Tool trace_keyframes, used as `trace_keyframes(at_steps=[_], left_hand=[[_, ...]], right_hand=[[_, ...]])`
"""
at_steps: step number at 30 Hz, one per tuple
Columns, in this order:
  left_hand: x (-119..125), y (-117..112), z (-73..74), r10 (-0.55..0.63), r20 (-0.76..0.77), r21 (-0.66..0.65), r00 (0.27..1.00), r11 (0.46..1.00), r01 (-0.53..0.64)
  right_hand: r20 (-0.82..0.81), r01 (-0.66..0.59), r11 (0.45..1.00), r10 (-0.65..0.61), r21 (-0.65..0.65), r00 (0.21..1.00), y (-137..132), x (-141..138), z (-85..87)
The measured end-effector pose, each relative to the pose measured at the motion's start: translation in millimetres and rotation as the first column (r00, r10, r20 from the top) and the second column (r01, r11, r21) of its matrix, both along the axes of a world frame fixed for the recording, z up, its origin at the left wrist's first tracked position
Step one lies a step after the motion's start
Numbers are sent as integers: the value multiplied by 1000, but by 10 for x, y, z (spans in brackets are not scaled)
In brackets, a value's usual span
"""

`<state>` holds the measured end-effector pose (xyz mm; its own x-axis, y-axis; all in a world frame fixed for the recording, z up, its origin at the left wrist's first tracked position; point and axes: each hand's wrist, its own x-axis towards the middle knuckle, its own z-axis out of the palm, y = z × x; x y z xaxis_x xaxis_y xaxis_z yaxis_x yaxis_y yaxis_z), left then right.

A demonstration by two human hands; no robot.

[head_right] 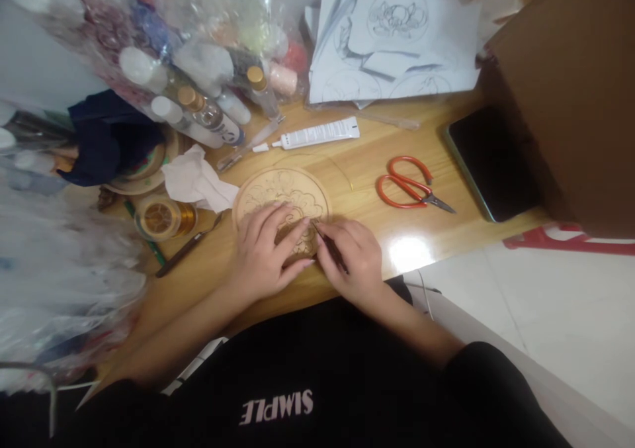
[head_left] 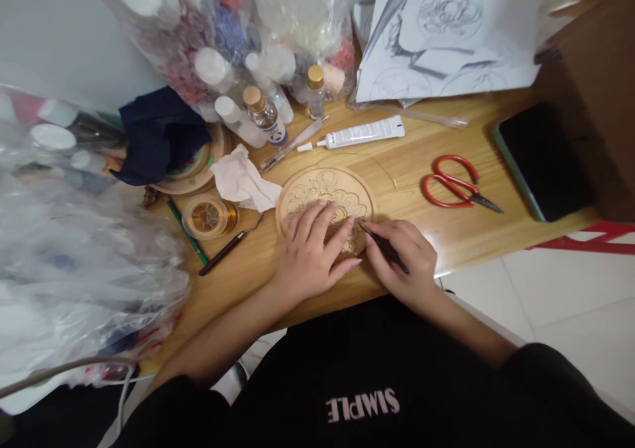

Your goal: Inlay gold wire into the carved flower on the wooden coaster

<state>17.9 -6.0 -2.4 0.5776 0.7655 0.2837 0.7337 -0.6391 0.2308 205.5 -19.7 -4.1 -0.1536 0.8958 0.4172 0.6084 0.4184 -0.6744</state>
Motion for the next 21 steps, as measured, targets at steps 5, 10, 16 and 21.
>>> trace_keyframes(at_steps=[5,10,16,21], left_hand=[[1,3,15,0,-13,1,1000,1000,0],[4,4,8,1,-9,-1,1000,1000,-1],[-4,3,2,-4,-6,-17,1000,1000,3],[-7,3,-1,-5,-1,-19,1000,1000,5]], right_hand=[[-19,25,1000,-25,0,999,-24,-29,-12],[-11,65,998,-65,-20,998,-57,-56,-23],[-5,65,998,-65,-14,998,-67,-63,-32],[-6,64,998,-64,0,998,-61,-65,-31]])
